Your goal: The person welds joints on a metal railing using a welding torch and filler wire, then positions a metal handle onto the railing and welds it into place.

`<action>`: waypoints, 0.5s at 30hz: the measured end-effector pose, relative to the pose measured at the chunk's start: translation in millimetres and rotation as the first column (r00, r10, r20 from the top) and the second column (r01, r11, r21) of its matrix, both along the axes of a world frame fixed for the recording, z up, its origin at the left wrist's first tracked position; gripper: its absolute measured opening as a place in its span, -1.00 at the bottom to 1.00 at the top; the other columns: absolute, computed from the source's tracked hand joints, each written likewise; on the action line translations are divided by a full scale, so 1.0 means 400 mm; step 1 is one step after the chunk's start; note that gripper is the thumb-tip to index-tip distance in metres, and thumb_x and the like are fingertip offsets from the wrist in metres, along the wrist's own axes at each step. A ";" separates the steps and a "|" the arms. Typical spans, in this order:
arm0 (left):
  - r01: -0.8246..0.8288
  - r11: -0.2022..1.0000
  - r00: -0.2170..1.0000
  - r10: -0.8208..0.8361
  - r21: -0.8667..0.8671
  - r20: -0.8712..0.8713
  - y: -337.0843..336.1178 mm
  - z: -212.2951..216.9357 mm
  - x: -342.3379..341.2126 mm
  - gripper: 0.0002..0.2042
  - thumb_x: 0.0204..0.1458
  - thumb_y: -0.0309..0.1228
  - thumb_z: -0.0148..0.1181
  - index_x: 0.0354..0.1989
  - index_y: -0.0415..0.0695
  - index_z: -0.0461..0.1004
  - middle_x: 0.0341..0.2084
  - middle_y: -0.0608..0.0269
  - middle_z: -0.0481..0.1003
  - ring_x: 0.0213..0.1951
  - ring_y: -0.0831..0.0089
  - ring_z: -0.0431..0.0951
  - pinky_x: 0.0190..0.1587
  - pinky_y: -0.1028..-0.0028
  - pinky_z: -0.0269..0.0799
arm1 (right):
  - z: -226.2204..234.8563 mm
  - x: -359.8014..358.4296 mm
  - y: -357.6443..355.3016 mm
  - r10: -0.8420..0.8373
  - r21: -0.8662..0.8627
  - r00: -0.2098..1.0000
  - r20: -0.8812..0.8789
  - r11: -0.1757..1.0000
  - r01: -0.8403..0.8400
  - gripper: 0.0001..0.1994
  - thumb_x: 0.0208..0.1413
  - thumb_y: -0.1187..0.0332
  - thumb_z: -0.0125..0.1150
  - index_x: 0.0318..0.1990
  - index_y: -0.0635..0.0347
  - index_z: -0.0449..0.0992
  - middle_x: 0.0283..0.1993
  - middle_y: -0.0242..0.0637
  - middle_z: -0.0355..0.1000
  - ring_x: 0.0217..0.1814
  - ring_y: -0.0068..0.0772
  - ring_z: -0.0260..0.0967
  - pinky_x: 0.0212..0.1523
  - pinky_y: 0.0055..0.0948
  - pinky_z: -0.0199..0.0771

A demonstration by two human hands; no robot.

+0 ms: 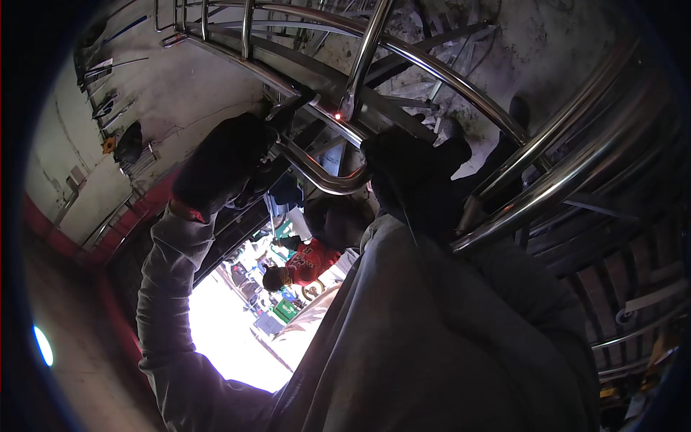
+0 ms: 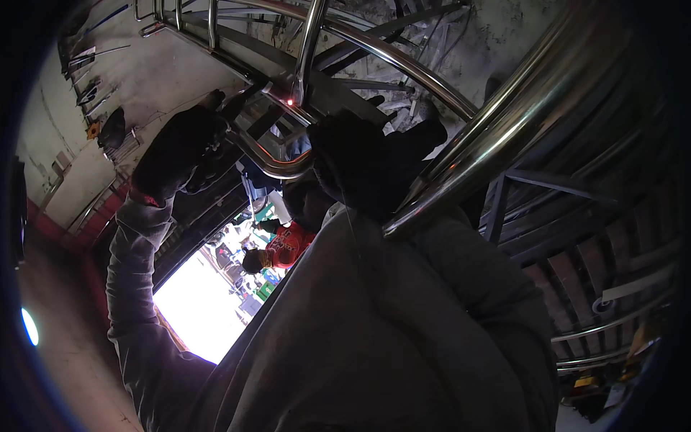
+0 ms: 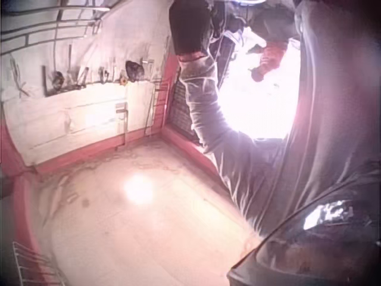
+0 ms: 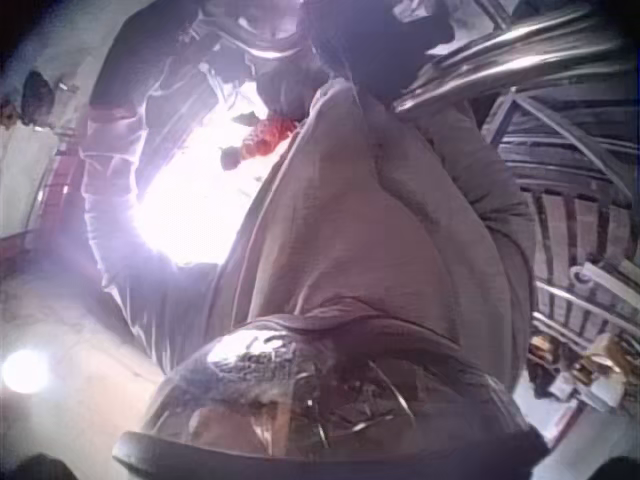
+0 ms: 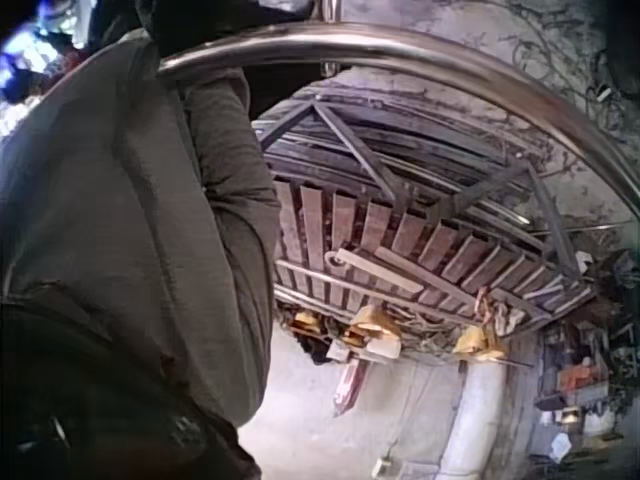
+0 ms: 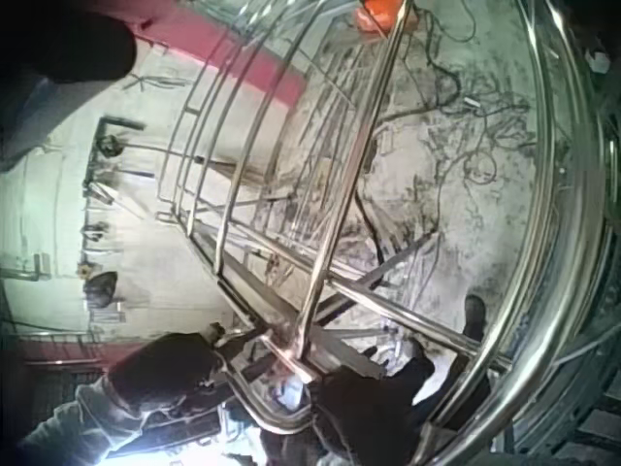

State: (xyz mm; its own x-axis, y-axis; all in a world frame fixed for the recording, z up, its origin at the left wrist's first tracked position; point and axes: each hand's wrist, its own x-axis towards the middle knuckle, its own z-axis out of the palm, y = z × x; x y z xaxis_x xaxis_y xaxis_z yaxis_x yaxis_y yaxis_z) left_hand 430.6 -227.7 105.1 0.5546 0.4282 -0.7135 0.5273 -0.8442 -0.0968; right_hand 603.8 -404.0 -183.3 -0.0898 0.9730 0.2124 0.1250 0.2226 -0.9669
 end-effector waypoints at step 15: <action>-0.138 0.989 0.988 0.141 -0.051 0.067 -0.034 0.005 0.032 -0.54 0.04 -0.40 0.42 0.14 -0.17 0.50 -0.08 0.01 0.51 -0.05 0.03 0.57 0.04 0.13 0.52 | 0.083 0.035 -0.003 -0.045 0.002 0.996 0.072 0.999 0.044 -0.69 0.16 0.35 0.40 0.06 0.13 0.63 -0.07 -0.21 0.59 0.00 -0.12 0.61 0.13 0.04 0.47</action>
State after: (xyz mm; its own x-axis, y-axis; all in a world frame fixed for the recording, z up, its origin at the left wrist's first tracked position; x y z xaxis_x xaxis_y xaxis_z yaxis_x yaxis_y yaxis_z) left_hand 443.5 -241.3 107.2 0.5415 0.4724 -0.6954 0.6441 -0.7647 -0.0180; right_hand 617.7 -405.1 -150.2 -0.0615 0.9762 0.2078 0.2041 0.2161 -0.9548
